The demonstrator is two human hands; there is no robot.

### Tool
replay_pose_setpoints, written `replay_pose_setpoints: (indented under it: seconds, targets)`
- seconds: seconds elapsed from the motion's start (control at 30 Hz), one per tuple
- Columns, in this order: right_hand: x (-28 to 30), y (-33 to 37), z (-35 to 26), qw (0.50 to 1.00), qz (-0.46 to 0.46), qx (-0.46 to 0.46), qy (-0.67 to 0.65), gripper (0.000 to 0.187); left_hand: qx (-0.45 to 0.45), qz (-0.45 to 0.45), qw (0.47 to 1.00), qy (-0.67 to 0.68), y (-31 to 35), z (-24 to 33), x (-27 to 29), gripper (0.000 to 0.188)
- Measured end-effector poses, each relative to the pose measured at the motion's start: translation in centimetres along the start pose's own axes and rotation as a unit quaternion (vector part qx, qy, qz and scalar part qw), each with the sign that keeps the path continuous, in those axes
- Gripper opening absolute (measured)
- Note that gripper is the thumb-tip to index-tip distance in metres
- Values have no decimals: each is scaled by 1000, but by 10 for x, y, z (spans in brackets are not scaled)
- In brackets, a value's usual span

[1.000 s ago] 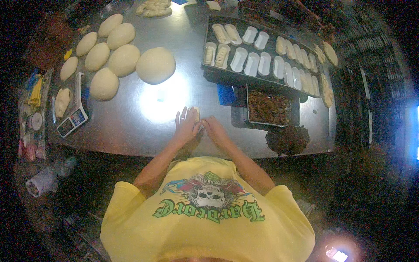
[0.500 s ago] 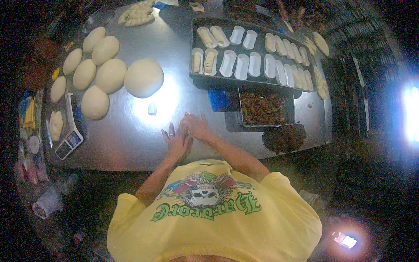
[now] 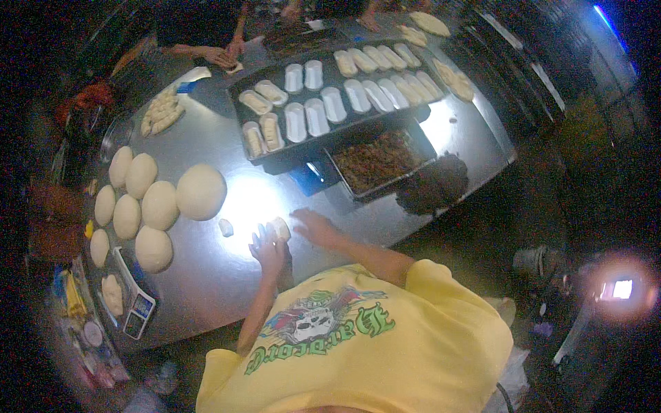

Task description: The person flattens dough balls, adds a brown filling, rolls them into logs, and places them on a tray. The person repeats this process multiple times while other workers perform similar tasks nearby.

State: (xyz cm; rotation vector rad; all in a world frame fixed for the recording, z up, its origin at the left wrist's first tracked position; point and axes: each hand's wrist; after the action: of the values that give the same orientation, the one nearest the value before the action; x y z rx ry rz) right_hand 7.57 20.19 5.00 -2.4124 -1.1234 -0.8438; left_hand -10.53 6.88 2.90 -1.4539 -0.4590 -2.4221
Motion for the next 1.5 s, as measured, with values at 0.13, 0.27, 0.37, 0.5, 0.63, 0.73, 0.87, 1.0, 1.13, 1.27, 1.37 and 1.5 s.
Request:
replay_pose_setpoints:
  seconds: [0.13,0.27,0.37,0.5,0.63,0.73,0.87,1.0,1.13,1.27,1.37,1.5]
  targets:
    - [67,11,49,978,123,-117,-119,30,20,53,998,42,16,14,7,58]
    - [160,32,93,951,220,-173,-134,23,-36,159,971,173,41,0,9,40]
    - [219,44,154,952,240,-190,1,21,53,125,938,318,57,24,22,32]
    - [267,23,217,960,206,-169,80,17,53,144,933,326,62,70,40,30]
    - [280,-11,246,936,190,-107,276,26,99,171,917,345,62,118,43,30]
    - [272,-24,252,900,175,-105,386,42,100,187,911,353,71,128,23,30]
    - [261,-21,248,909,111,-172,363,49,115,185,907,361,82,154,8,30]
    - [268,1,272,920,57,-164,352,50,114,189,891,396,70,175,-16,30]
    - [292,10,272,923,-42,-166,344,46,87,194,891,400,48,204,-26,31]
    - [296,-1,251,921,-10,-179,346,37,70,169,892,413,26,225,-23,31]
    - [287,-15,243,958,22,-122,258,37,66,130,907,394,6,238,-19,29]
    - [265,-52,204,975,-52,-105,191,46,38,105,919,377,-12,242,-11,27]
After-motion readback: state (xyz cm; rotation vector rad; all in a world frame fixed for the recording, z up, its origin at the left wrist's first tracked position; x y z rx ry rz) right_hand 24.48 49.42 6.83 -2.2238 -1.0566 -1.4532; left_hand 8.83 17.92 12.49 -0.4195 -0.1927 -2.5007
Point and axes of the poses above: each hand's wrist, its own y-axis away from the middle knuckle, its own x-axis out of the back of the hand, z = x × y, and after that the axes turned 2 degrees about -z, right-handed
